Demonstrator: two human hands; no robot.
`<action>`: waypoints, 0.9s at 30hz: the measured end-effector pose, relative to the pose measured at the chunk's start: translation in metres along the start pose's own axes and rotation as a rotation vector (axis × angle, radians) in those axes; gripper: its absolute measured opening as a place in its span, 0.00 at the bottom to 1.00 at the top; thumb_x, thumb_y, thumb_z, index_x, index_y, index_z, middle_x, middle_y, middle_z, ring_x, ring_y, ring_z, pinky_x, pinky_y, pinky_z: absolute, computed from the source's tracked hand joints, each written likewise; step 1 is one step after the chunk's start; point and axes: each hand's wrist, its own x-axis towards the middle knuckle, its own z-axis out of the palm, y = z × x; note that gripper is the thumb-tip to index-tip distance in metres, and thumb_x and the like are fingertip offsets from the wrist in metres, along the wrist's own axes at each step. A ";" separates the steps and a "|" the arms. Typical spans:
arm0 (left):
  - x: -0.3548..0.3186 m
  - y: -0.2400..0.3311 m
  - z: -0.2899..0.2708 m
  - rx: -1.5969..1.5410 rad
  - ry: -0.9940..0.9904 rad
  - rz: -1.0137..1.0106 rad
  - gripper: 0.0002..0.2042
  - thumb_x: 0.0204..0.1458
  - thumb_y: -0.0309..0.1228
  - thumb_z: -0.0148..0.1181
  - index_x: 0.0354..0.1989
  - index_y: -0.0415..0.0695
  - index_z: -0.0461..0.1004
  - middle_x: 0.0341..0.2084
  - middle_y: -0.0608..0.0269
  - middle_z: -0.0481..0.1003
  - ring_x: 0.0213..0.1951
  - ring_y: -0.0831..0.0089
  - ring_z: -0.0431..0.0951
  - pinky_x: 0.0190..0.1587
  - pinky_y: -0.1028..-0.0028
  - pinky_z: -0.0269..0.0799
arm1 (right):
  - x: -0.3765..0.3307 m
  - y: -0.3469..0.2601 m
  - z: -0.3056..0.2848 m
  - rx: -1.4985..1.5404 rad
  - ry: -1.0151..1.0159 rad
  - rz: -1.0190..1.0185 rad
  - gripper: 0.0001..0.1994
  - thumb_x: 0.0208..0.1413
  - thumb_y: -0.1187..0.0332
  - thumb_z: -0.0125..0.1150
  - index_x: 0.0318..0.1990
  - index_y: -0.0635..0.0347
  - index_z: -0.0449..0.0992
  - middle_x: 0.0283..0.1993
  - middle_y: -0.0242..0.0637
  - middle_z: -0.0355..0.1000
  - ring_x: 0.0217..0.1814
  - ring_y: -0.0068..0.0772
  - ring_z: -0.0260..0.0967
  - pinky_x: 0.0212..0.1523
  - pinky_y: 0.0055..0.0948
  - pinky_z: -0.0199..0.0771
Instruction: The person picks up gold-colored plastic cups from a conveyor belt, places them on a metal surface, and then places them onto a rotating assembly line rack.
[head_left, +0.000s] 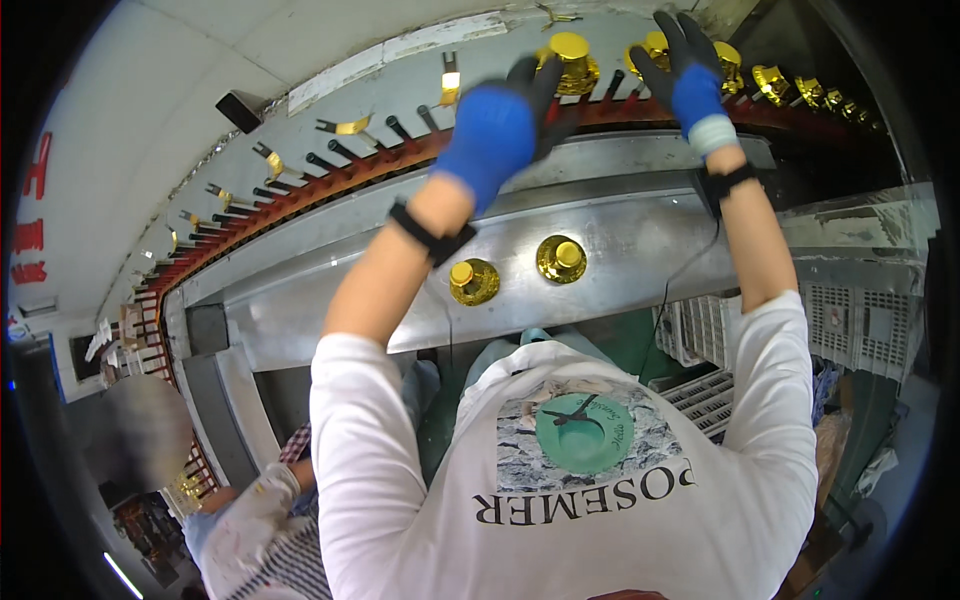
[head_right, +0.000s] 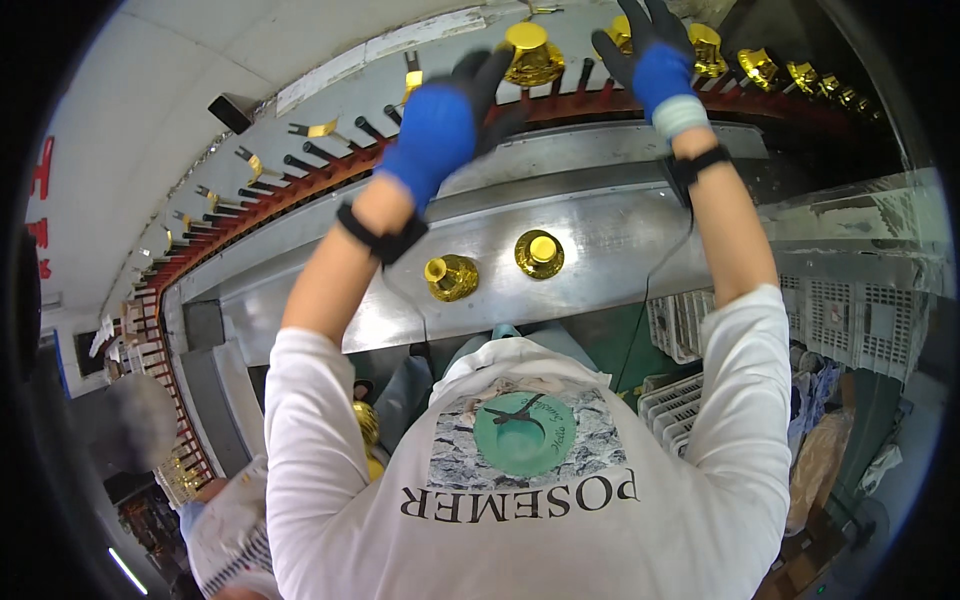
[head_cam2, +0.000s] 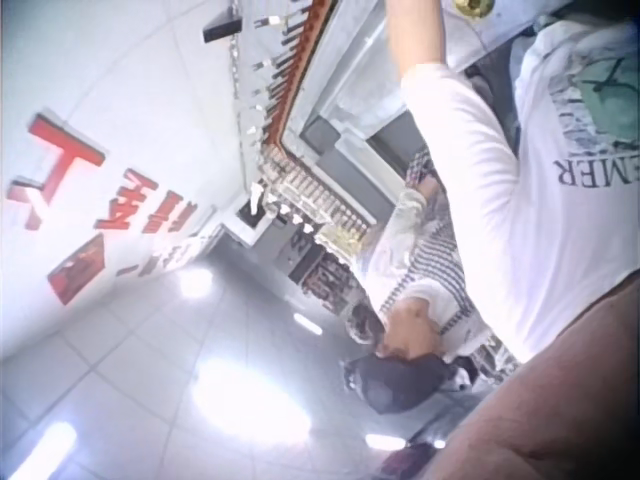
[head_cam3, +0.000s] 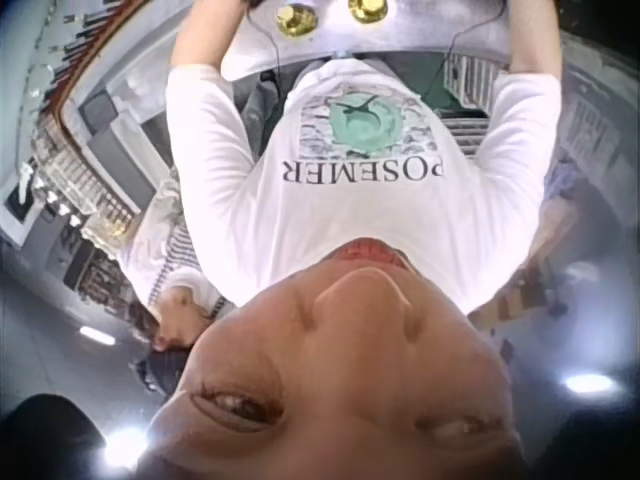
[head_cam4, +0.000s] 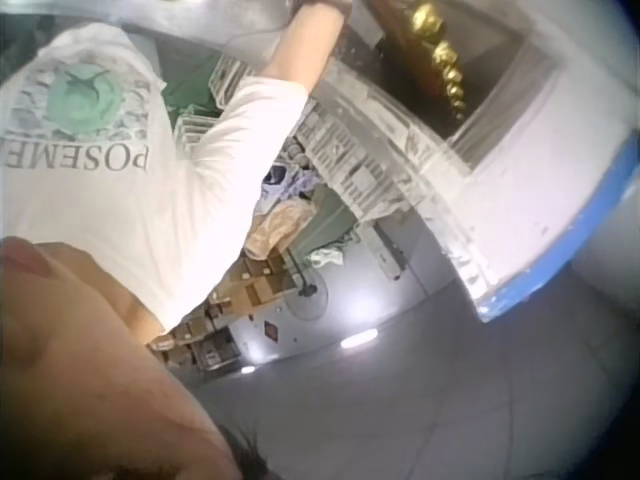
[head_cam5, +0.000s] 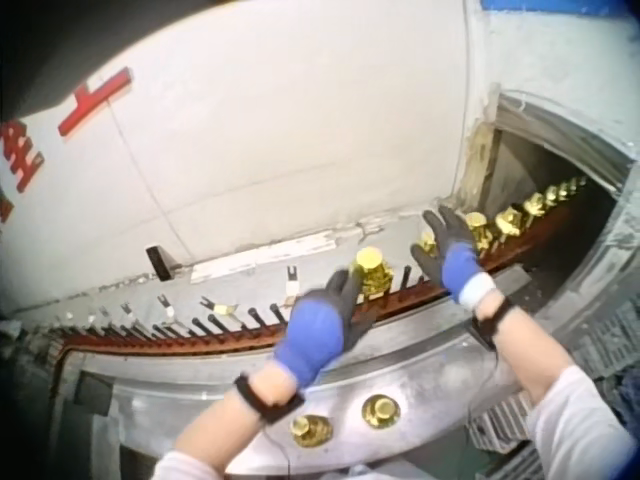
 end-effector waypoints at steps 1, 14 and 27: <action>0.027 -0.013 0.008 0.063 -0.005 -0.033 0.31 0.58 0.50 0.68 0.66 0.48 0.70 0.53 0.43 0.78 0.42 0.43 0.84 0.43 0.51 0.82 | 0.006 -0.010 0.007 0.255 -0.138 0.094 0.28 0.58 0.56 0.69 0.64 0.58 0.76 0.58 0.57 0.77 0.59 0.61 0.76 0.60 0.51 0.76; -0.043 -0.007 -0.054 -0.151 0.031 -0.149 0.21 0.54 0.42 0.75 0.54 0.48 0.82 0.38 0.51 0.81 0.38 0.56 0.83 0.39 0.61 0.79 | -0.075 -0.073 -0.054 0.478 -0.145 -0.281 0.26 0.49 0.58 0.78 0.57 0.51 0.80 0.52 0.44 0.82 0.51 0.51 0.80 0.53 0.49 0.80; -0.277 -0.016 0.063 0.019 -0.771 -0.521 0.34 0.55 0.56 0.67 0.66 0.49 0.73 0.44 0.44 0.81 0.42 0.43 0.84 0.44 0.46 0.79 | -0.275 -0.125 0.001 0.475 -0.932 -0.135 0.33 0.55 0.50 0.69 0.67 0.53 0.71 0.54 0.47 0.80 0.52 0.54 0.79 0.53 0.51 0.78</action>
